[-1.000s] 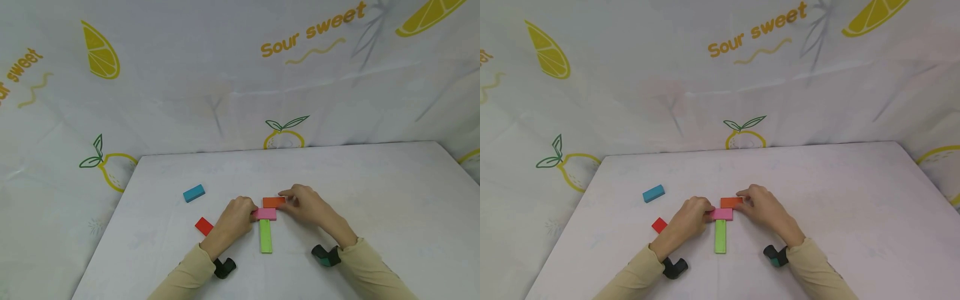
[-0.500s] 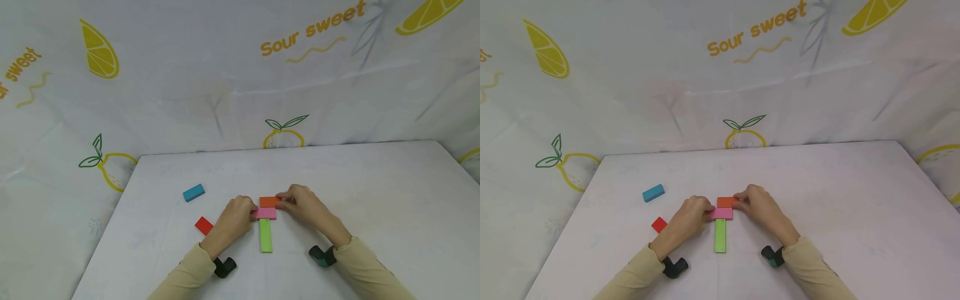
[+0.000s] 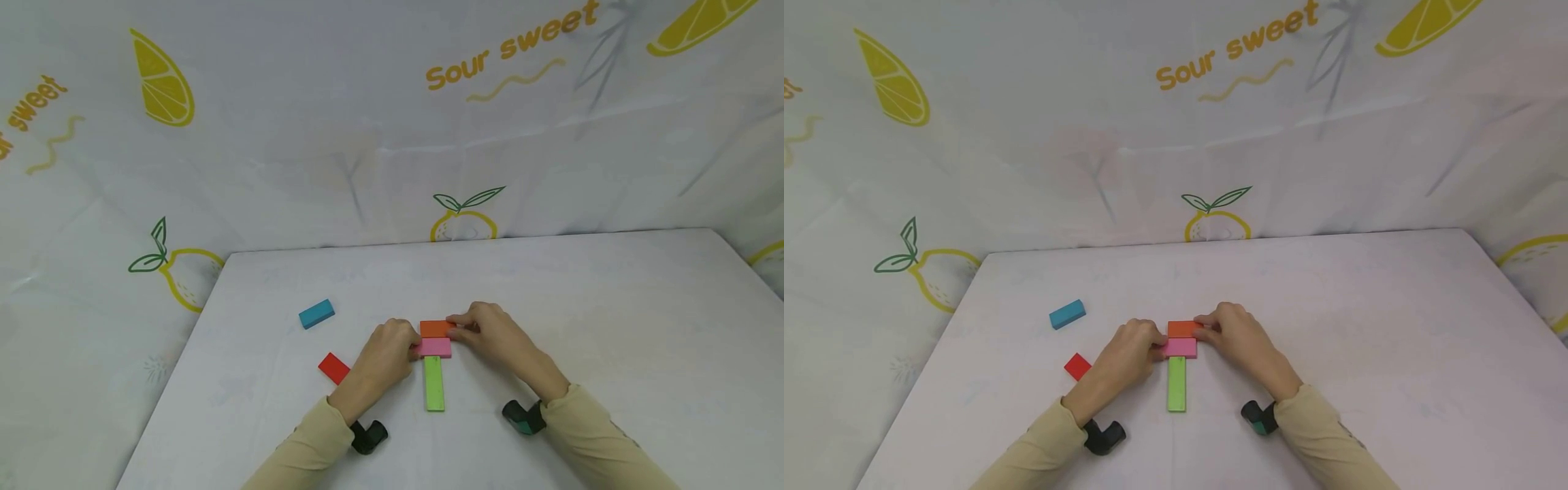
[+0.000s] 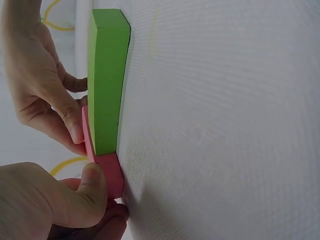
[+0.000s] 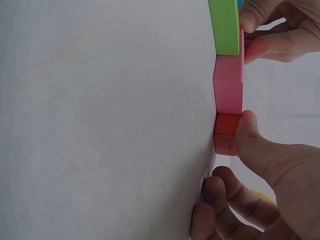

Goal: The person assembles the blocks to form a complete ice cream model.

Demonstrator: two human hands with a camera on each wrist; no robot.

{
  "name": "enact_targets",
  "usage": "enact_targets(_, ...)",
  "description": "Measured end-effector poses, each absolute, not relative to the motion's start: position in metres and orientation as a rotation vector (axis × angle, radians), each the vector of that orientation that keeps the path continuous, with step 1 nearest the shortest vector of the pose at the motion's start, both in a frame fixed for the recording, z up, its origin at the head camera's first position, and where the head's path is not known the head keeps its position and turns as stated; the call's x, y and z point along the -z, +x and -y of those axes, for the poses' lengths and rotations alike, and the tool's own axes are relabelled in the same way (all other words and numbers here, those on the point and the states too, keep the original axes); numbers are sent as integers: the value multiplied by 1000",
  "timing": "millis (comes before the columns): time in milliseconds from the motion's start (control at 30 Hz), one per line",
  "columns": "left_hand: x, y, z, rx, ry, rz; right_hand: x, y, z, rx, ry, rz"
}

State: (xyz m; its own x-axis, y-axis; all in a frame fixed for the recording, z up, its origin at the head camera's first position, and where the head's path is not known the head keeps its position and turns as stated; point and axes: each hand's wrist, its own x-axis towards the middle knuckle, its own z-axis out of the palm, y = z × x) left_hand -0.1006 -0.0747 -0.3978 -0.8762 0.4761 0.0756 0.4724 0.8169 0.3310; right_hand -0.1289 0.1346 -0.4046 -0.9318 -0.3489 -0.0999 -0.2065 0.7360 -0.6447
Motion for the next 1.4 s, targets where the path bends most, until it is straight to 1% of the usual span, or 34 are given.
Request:
enact_targets(600,401,-100,74,-543,780,-3010,404,-128,-130,969,-410,-2701)
enact_targets(1400,397,-100,73,-522,723,-2977,405,-130,-128,998,-452,-2686)
